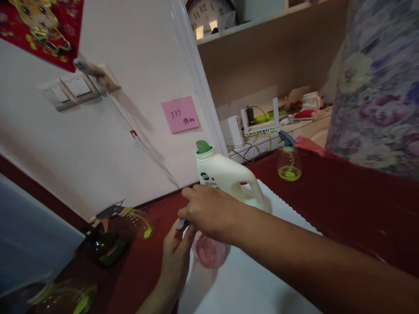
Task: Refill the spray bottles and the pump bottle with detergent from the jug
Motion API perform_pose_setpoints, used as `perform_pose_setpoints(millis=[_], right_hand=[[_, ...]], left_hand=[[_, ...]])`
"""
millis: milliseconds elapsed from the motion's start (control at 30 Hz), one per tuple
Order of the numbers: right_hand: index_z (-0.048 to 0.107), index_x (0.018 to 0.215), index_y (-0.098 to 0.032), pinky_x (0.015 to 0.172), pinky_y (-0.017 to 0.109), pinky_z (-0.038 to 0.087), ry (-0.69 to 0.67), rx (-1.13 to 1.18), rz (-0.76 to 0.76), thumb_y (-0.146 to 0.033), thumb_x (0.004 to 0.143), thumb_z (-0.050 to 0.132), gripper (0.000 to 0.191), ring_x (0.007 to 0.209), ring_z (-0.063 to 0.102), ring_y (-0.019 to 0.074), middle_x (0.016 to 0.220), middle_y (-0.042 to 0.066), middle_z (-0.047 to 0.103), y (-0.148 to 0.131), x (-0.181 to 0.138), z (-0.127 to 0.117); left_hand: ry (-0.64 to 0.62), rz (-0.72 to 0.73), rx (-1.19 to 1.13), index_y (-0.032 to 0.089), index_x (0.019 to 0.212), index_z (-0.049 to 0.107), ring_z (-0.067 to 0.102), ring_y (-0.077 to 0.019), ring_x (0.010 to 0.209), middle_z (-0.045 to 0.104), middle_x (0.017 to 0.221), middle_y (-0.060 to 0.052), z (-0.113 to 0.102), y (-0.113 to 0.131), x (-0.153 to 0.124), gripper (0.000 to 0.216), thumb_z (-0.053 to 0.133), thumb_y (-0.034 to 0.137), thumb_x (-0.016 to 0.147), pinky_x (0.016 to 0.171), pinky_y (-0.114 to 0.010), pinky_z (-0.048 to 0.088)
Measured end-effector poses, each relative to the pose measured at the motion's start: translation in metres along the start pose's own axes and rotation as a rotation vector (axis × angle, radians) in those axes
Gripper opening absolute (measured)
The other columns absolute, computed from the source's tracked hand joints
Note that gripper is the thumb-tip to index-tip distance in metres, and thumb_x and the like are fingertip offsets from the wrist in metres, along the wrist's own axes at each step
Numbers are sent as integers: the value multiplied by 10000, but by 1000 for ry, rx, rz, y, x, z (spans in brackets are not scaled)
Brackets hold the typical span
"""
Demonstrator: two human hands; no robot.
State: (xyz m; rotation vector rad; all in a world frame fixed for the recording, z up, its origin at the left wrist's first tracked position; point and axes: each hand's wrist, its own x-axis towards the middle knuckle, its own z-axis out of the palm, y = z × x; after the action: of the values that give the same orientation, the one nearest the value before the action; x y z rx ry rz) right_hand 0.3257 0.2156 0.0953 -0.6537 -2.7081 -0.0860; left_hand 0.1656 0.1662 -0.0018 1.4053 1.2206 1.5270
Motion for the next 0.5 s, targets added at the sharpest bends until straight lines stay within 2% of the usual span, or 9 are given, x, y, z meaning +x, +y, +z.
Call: perform_pose_setpoints(millis=[100,233,333,500], right_hand=[[752,1089,-223,699,334,357,-6,-7,7,-241,901,724,191,866,534,213,953,62,577,0,1,1],[754,1111,-232,722,339,362,-3,-8,7,-222,913,711,203,884,541,213,956,61,578,-1,1,1],[755,1099,-231,717,334,364,3,-4,9,-207,929,685,186,866,537,203,935,55,579,-1,0,0],[751,1072,-208,716,342,377,10,-12,-1,-215,923,688,161,874,546,210,955,65,585,0,-1,2]], left_hand=[[22,-29,4,181,1088,695,649,-256,989,734,1032,-77,2,3,2,382,810,386,787,856,-329,497],[70,-85,18,169,987,698,641,-234,875,717,901,-48,6,11,7,426,898,345,655,763,-297,499],[46,-67,49,165,927,700,634,-217,813,710,839,-36,6,16,8,359,872,371,689,744,-287,497],[-60,-2,46,167,1022,730,661,-249,900,749,981,-85,-1,11,7,343,766,442,821,815,-323,508]])
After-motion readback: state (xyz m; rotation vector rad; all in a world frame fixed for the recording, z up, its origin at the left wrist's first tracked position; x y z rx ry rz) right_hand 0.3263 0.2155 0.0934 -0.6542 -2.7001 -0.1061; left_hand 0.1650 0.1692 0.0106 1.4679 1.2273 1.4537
